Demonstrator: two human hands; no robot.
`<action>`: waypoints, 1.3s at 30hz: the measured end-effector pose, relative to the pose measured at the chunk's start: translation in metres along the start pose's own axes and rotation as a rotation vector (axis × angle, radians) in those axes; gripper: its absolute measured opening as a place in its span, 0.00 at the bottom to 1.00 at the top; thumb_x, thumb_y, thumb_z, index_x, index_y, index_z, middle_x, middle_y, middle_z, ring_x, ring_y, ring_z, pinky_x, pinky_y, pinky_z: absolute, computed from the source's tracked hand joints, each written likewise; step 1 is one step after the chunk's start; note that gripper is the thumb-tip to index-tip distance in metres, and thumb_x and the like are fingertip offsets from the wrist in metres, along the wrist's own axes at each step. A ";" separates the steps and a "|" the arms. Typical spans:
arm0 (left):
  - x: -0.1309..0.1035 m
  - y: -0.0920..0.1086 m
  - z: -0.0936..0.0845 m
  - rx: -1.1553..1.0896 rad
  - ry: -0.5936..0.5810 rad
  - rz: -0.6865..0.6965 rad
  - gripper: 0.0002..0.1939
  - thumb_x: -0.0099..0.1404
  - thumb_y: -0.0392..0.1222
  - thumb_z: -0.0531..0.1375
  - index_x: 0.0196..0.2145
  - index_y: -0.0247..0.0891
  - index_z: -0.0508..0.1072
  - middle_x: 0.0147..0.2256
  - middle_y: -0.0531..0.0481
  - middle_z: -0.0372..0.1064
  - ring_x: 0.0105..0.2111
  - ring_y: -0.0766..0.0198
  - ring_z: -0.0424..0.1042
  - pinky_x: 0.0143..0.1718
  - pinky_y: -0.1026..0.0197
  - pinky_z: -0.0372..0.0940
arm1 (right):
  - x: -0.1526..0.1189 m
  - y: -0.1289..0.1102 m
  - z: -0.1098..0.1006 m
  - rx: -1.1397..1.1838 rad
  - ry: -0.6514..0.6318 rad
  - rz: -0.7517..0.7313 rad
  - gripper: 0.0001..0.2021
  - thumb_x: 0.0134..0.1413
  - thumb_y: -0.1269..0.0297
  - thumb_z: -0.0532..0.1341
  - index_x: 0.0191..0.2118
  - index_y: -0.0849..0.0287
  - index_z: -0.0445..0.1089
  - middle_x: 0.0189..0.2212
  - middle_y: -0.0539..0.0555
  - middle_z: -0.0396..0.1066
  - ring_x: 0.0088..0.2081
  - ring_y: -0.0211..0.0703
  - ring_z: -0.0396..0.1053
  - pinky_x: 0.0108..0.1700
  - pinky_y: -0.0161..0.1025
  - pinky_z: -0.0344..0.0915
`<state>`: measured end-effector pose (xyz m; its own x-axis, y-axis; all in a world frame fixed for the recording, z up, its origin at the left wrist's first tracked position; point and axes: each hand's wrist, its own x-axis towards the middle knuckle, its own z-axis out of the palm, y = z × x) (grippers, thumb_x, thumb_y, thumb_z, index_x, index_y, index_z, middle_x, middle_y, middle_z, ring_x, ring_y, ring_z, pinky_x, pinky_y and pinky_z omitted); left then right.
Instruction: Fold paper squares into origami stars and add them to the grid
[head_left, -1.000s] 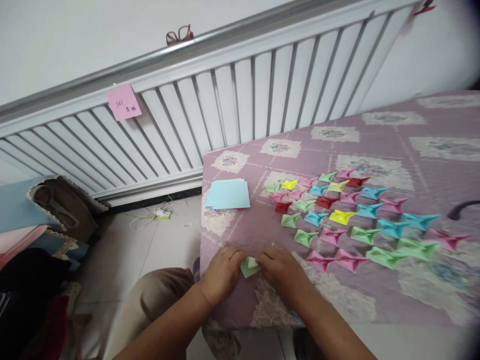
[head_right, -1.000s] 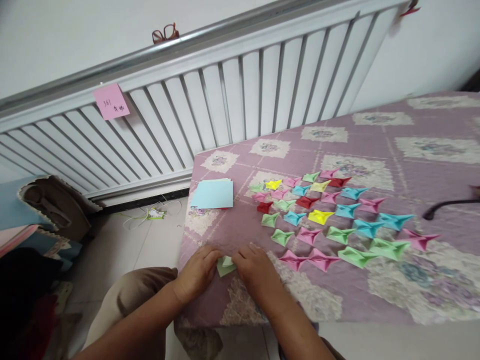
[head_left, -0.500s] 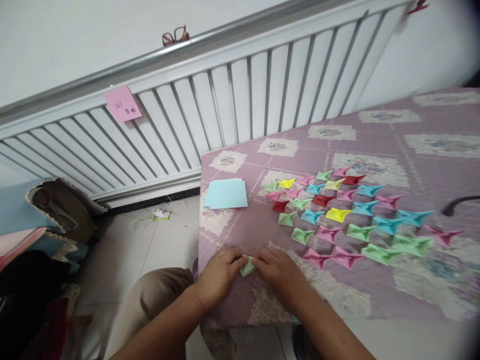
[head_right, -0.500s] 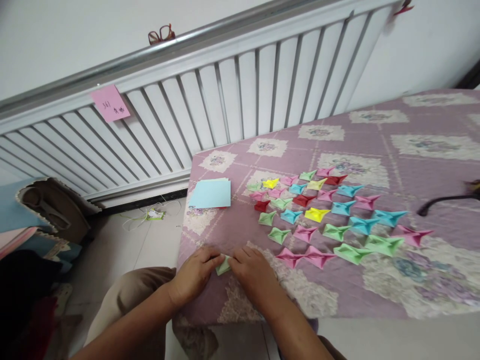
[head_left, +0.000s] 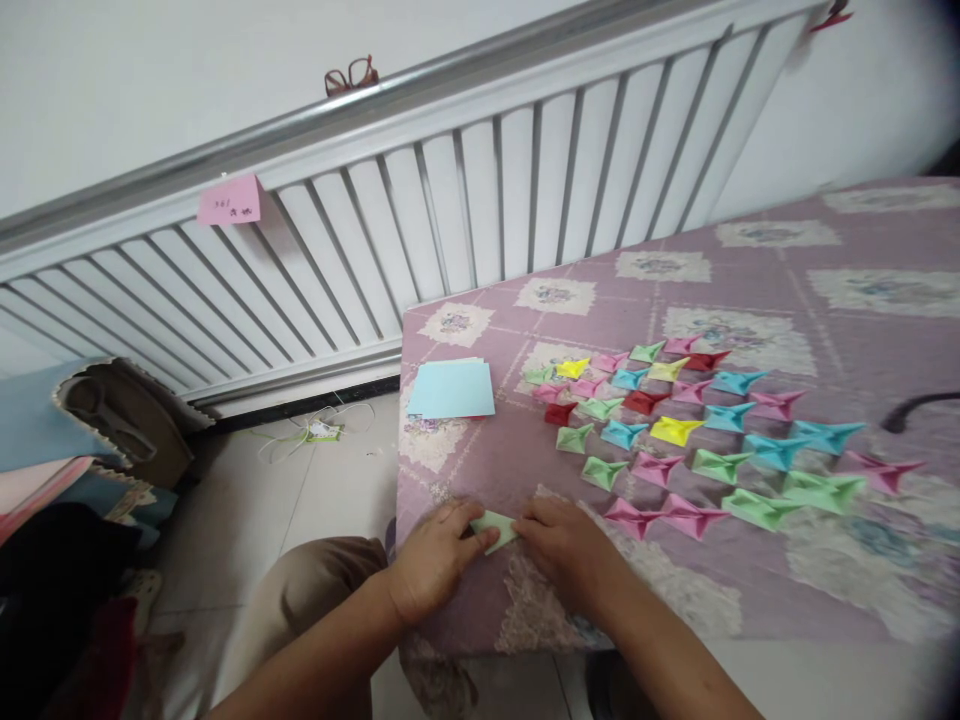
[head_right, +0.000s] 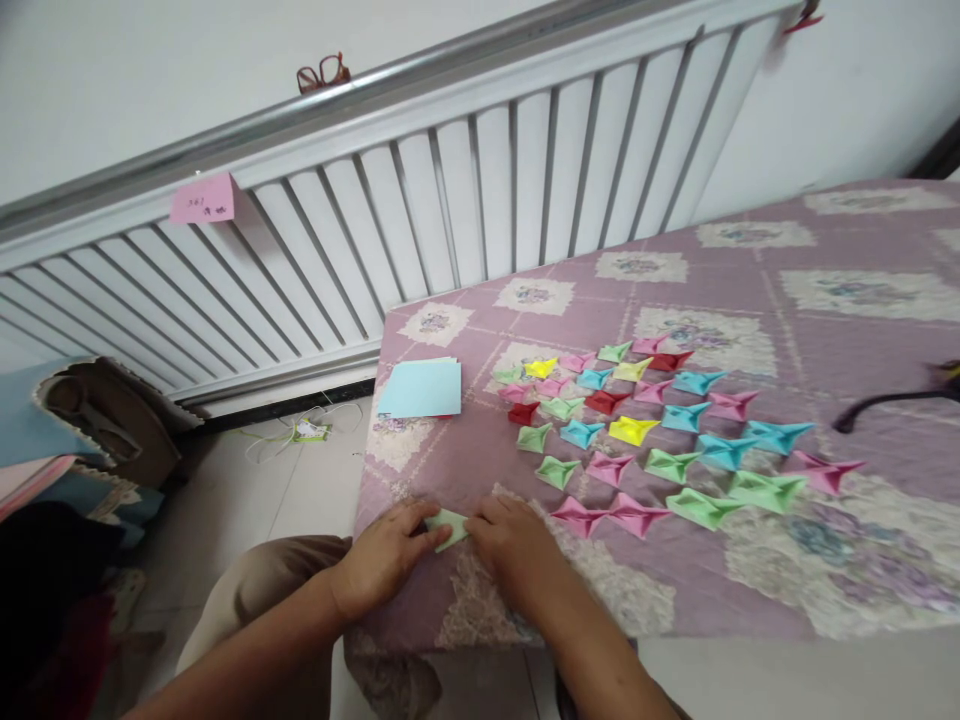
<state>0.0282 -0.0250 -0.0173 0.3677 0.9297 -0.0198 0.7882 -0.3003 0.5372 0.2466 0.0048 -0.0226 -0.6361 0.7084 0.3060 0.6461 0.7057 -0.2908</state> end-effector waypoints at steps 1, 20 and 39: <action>0.000 -0.001 0.000 0.004 0.000 0.008 0.17 0.69 0.50 0.51 0.51 0.43 0.68 0.50 0.48 0.66 0.49 0.58 0.64 0.53 0.56 0.57 | -0.001 0.004 -0.002 0.015 0.019 0.013 0.09 0.55 0.75 0.56 0.35 0.57 0.73 0.30 0.53 0.68 0.35 0.42 0.66 0.39 0.39 0.60; -0.006 0.007 -0.008 0.297 -0.071 0.165 0.18 0.72 0.44 0.46 0.55 0.42 0.65 0.56 0.48 0.61 0.56 0.58 0.60 0.59 0.53 0.55 | -0.004 -0.034 0.029 -0.065 0.069 -0.029 0.20 0.55 0.77 0.51 0.53 0.60 0.65 0.53 0.57 0.69 0.52 0.47 0.66 0.52 0.49 0.60; -0.006 -0.002 -0.010 0.468 -0.178 0.378 0.24 0.69 0.38 0.49 0.61 0.41 0.55 0.62 0.50 0.52 0.57 0.53 0.52 0.58 0.50 0.52 | -0.044 -0.021 0.010 -0.139 0.001 0.147 0.23 0.52 0.69 0.57 0.56 0.54 0.63 0.55 0.56 0.66 0.56 0.54 0.63 0.53 0.61 0.55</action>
<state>0.0196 -0.0276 -0.0093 0.7078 0.7037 -0.0623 0.7056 -0.7001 0.1089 0.2570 -0.0414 -0.0393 -0.5303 0.8037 0.2700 0.7840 0.5861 -0.2045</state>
